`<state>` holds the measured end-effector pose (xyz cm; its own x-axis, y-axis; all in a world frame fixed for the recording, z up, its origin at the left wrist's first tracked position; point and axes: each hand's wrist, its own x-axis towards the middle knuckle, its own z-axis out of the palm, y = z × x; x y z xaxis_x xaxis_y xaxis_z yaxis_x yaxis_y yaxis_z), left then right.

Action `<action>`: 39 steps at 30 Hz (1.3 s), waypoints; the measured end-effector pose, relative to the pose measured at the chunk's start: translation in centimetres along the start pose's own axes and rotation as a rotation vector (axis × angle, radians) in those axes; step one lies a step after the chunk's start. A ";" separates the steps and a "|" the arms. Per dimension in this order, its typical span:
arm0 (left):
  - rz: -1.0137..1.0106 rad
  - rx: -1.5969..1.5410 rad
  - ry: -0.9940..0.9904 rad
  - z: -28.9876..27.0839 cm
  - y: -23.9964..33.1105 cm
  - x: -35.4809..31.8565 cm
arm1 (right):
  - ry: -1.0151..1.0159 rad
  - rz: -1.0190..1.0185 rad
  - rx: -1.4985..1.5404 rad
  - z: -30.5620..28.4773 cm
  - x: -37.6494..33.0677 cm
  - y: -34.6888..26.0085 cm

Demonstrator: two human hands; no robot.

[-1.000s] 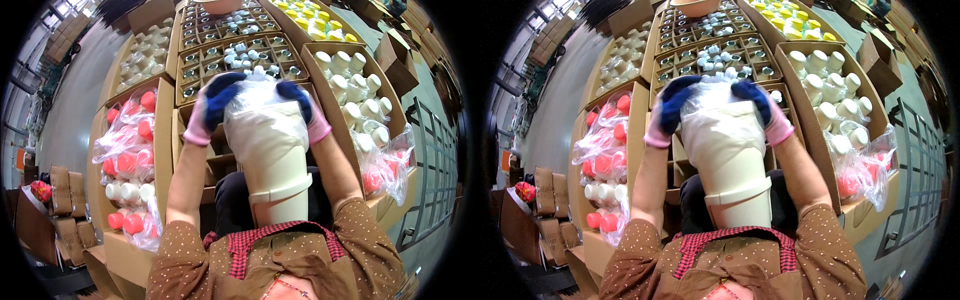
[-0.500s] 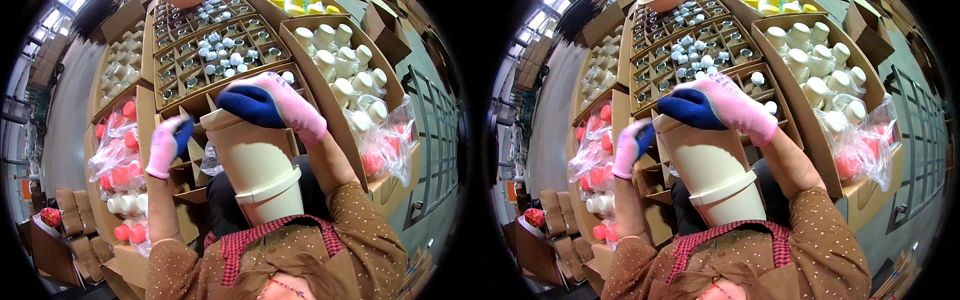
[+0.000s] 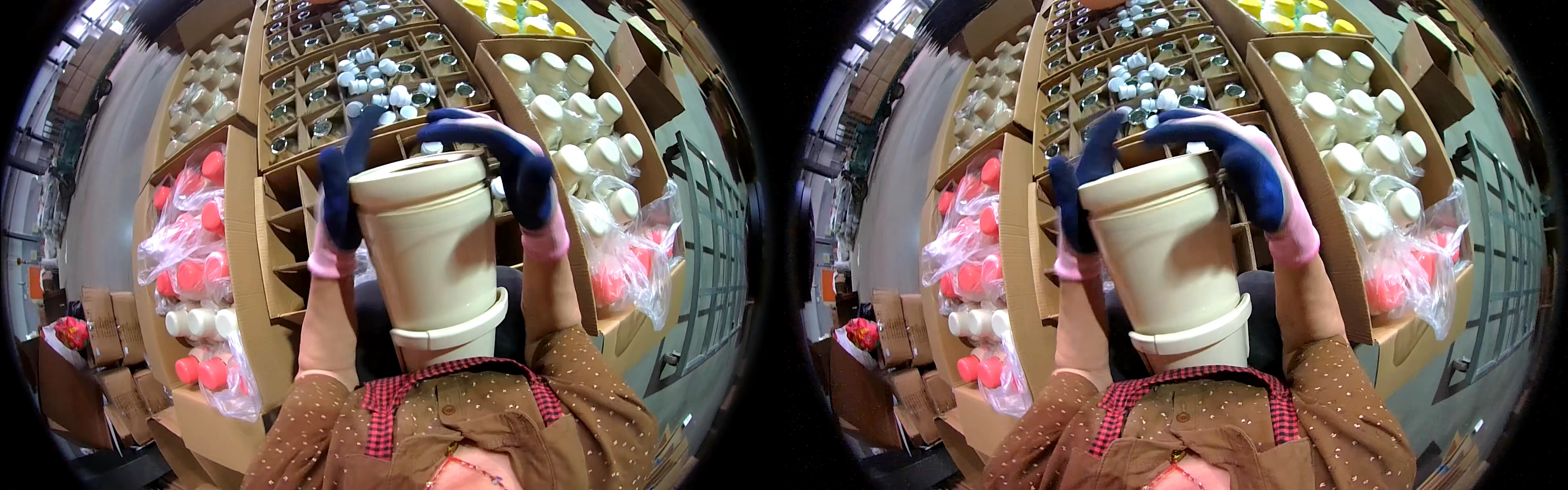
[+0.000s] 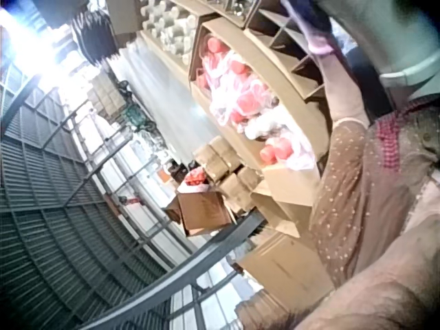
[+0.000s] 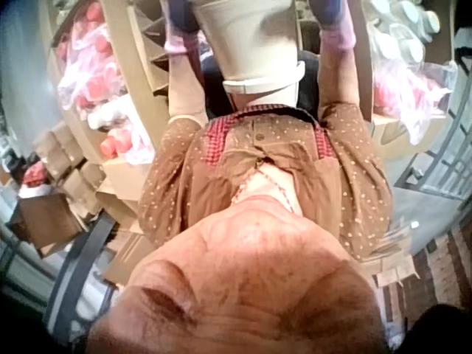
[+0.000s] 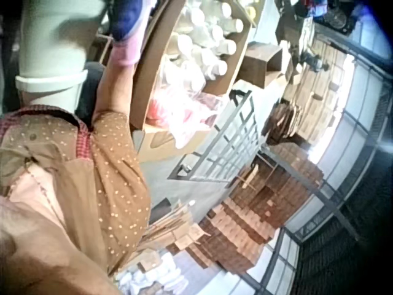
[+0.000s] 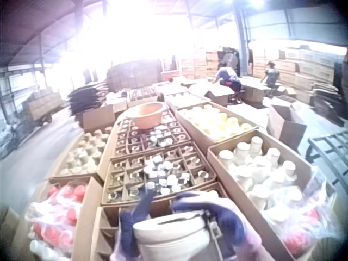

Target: The person removes a white housing from a plastic bag, inserts a metallic core into the housing, attaches a white lid, and tightens it by hand before placing the assembled unit into a partitioned cardboard box.

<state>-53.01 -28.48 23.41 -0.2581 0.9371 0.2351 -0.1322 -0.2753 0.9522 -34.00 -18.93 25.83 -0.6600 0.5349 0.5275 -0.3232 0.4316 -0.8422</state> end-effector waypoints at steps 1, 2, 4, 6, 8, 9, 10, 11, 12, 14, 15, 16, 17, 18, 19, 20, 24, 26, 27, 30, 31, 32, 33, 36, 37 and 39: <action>0.046 -0.122 -0.071 -0.6 -0.1 -0.9 | -0.040 0.023 -0.037 0.5 0.0 -0.8; 0.080 -0.246 -0.131 -1.1 0.1 -2.4 | -0.086 0.045 -0.025 0.5 0.1 0.1; 0.284 -0.175 -0.143 -1.5 0.8 -2.3 | -0.055 0.164 0.037 -1.4 -1.6 5.6; 0.304 -0.019 0.076 -0.4 0.0 -1.5 | 0.086 0.093 -0.016 -0.8 -0.9 4.6; 0.142 0.004 0.149 1.0 1.3 -2.1 | 0.011 0.041 0.160 1.0 0.3 0.7; 0.058 0.002 0.173 1.8 1.8 -2.2 | -0.053 0.070 0.164 1.1 0.2 0.4; 0.180 -0.091 0.001 -1.0 1.0 -2.3 | -0.108 0.094 0.151 -0.2 0.0 2.8; 0.295 -0.196 -0.160 -2.6 0.5 -2.5 | -0.096 0.345 0.241 -1.4 -1.1 6.1; 0.444 -0.518 -0.283 -2.0 1.3 -2.1 | -0.028 0.253 0.180 -1.3 -1.2 5.4; 0.185 -0.294 0.000 -2.7 -1.8 -1.5 | 0.060 0.033 0.242 0.5 -0.2 1.4; 0.082 -0.311 -0.029 -2.3 -2.0 -1.3 | -0.030 -0.109 0.134 0.6 0.2 -0.2; -0.018 -0.335 -0.042 -1.7 -2.2 -1.2 | -0.071 0.039 0.189 0.1 -0.1 0.5; 0.178 -0.252 -0.039 -2.1 -1.1 -2.1 | -0.108 0.186 0.244 -0.7 -0.1 2.3; 0.280 -0.244 -0.082 -2.1 -0.2 -1.9 | -0.072 0.040 -0.059 -2.5 -1.3 6.0; 0.308 -0.262 -0.110 -2.4 0.3 -2.0 | 0.071 0.111 0.082 -2.0 -1.4 4.8; 0.258 -0.229 -0.086 -2.7 -0.1 -1.8 | 0.128 0.050 0.130 -1.1 -0.8 4.0; 0.089 -0.085 -0.093 -3.9 -1.9 -3.4 | 0.020 0.358 -0.051 0.8 2.6 3.1; 0.096 -0.113 -0.140 -3.8 -1.8 -2.6 | 0.181 0.450 0.072 0.9 2.6 7.0; 0.109 -0.139 -0.142 -3.9 -1.6 -2.2 | 0.240 0.399 -0.103 1.2 2.6 7.3; 0.046 -0.241 -0.057 -5.0 -2.3 -1.0 | 0.258 0.410 -0.164 1.7 2.5 8.0; -0.004 -0.305 0.003 -6.0 -3.2 -0.8 | 0.250 0.399 -0.196 1.2 2.4 8.5; -0.056 -0.380 0.086 -7.8 -4.5 -1.1 | 0.204 0.311 -0.171 1.2 1.8 8.5; -0.119 -0.463 0.172 -9.8 -5.9 -1.3 | 0.148 0.340 0.185 0.9 0.6 10.3; -0.367 -0.629 0.330 -16.3 -11.4 -3.4 | -0.167 0.098 -0.842 -0.2 -5.0 16.9; -0.419 -0.677 0.207 -13.8 -10.5 -4.4 | -0.298 0.224 -1.004 0.5 -7.2 17.9; -0.495 -0.566 0.175 -13.0 -11.2 -7.8 | -0.449 0.354 -1.132 1.9 -8.5 18.2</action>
<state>-61.93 -35.52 8.35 -0.1828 0.9450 -0.2714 -0.7290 0.0549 0.6823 -35.53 -16.99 5.84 -0.8345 0.5505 0.0226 0.5292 0.8123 -0.2452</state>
